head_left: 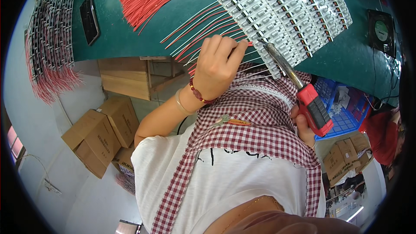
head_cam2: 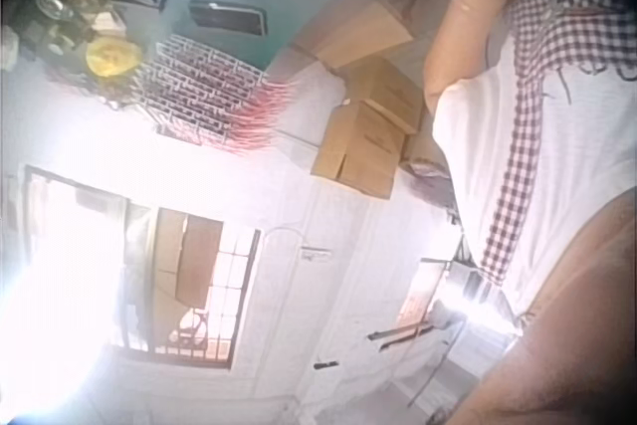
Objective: The person uses a soldering iron to attach red and white wires to a grid of LED modules on a green workbench. They repeatedly pick up individual wires, position them on the module contacts, and apply the soldering iron to secure the connections.
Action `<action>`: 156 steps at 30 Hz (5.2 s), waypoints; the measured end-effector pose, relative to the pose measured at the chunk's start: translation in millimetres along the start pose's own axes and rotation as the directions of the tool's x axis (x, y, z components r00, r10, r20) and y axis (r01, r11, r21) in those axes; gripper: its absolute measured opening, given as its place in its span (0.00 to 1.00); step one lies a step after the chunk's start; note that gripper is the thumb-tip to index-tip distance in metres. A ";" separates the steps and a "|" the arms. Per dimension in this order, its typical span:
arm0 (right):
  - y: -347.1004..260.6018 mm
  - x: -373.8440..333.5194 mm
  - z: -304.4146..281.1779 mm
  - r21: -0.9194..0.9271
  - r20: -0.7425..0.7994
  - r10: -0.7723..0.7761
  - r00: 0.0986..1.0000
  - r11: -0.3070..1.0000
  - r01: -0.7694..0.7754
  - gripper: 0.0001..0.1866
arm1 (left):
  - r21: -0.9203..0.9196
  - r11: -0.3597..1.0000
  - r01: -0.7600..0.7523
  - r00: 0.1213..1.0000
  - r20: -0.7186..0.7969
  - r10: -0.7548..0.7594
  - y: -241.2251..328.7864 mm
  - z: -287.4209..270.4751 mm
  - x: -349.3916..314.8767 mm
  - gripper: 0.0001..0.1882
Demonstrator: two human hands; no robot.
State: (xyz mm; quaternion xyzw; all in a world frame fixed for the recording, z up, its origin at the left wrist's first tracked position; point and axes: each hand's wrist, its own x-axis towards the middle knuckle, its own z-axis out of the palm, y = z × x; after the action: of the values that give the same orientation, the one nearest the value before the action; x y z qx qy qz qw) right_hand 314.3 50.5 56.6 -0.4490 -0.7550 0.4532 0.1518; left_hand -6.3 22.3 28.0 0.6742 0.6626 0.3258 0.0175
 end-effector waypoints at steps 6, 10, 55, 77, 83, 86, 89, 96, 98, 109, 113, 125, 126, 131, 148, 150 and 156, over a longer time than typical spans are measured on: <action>-1.0 -1.6 -2.4 0.182 0.016 0.064 0.998 0.981 -0.066 0.11 | 0.017 1.000 0.005 0.999 -0.033 -0.004 -3.3 2.0 1.5 0.14; 2.9 -5.2 -1.3 0.191 0.018 0.088 0.996 0.978 -0.090 0.13 | 0.040 0.999 -0.037 0.997 -0.063 0.039 -2.0 -2.7 1.8 0.14; 19.5 -18.2 9.2 -0.026 -0.025 0.098 0.995 0.995 -0.099 0.08 | -0.045 0.998 -0.037 0.999 -0.012 0.037 13.3 6.5 -5.2 0.16; 17.4 -21.2 -1.3 0.045 -0.018 0.077 0.997 0.996 -0.076 0.08 | -0.016 0.999 -0.042 0.999 0.024 0.043 13.9 4.7 -3.9 0.15; 11.5 -20.2 -7.3 0.224 -0.008 0.130 0.991 0.967 -0.125 0.12 | -0.018 0.999 -0.033 0.999 0.003 0.033 14.7 4.8 -0.9 0.14; 9.2 -21.6 -7.2 0.249 -0.001 0.151 0.989 0.957 -0.146 0.14 | -0.009 0.999 -0.041 0.999 -0.013 0.041 14.2 6.5 -0.9 0.14; 17.6 -25.9 -5.8 0.240 0.011 0.133 0.991 0.962 -0.132 0.13 | 0.000 0.998 -0.059 0.997 -0.042 0.059 14.6 7.6 -1.9 0.15; 21.9 -30.5 2.4 0.164 -0.033 0.144 0.989 0.977 -0.137 0.10 | -0.006 0.996 -0.086 0.996 -0.031 0.086 20.1 8.9 -6.8 0.14; 23.4 -30.2 5.8 0.129 -0.052 0.153 0.987 0.981 -0.145 0.09 | -0.011 0.997 -0.079 0.997 -0.022 0.078 20.0 10.3 -7.2 0.14; 29.4 -29.2 4.7 -0.008 -0.022 0.024 0.999 1.000 -0.025 0.08 | -0.020 0.999 -0.050 0.999 0.002 0.050 22.0 9.8 -7.1 0.15; 37.7 -30.6 9.2 -0.023 -0.053 0.023 0.998 0.999 -0.024 0.08 | -0.024 0.999 -0.044 0.999 0.005 0.044 21.3 10.7 -6.0 0.15; 32.5 -34.6 -2.7 0.113 -0.048 0.045 0.998 0.993 -0.039 0.14 | -0.003 1.000 -0.018 1.000 -0.004 0.018 22.0 9.1 -3.3 0.13; 32.4 -35.0 -2.7 0.128 -0.053 0.054 0.997 0.991 -0.047 0.15 | -0.002 1.000 -0.007 1.000 -0.003 0.007 21.6 7.4 -2.4 0.12; 28.5 -31.8 -1.3 0.213 -0.041 0.101 0.994 0.973 -0.090 0.17 | -0.023 0.999 -0.032 0.997 -0.076 0.030 23.1 6.8 -5.4 0.13; 46.4 -33.5 10.4 0.030 -0.060 0.089 0.994 0.996 -0.087 0.06 | 0.023 0.998 -0.050 0.997 -0.054 0.052 27.4 19.1 -10.0 0.14; 45.0 -32.0 8.8 -0.023 -0.042 0.088 0.995 0.996 -0.089 0.06 | 0.031 0.998 -0.049 0.997 -0.060 0.051 27.7 19.2 -9.8 0.14; 46.0 -32.1 6.4 0.127 -0.047 0.075 0.996 0.990 -0.068 0.08 | 0.032 0.999 -0.039 0.998 -0.041 0.040 24.9 19.7 -9.7 0.14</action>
State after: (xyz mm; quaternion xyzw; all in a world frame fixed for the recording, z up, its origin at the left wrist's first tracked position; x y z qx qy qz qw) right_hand 352.8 29.4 21.1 -0.4769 -0.7042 0.4931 0.1830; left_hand 25.6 18.6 19.8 0.6806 0.6543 0.3294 -0.0132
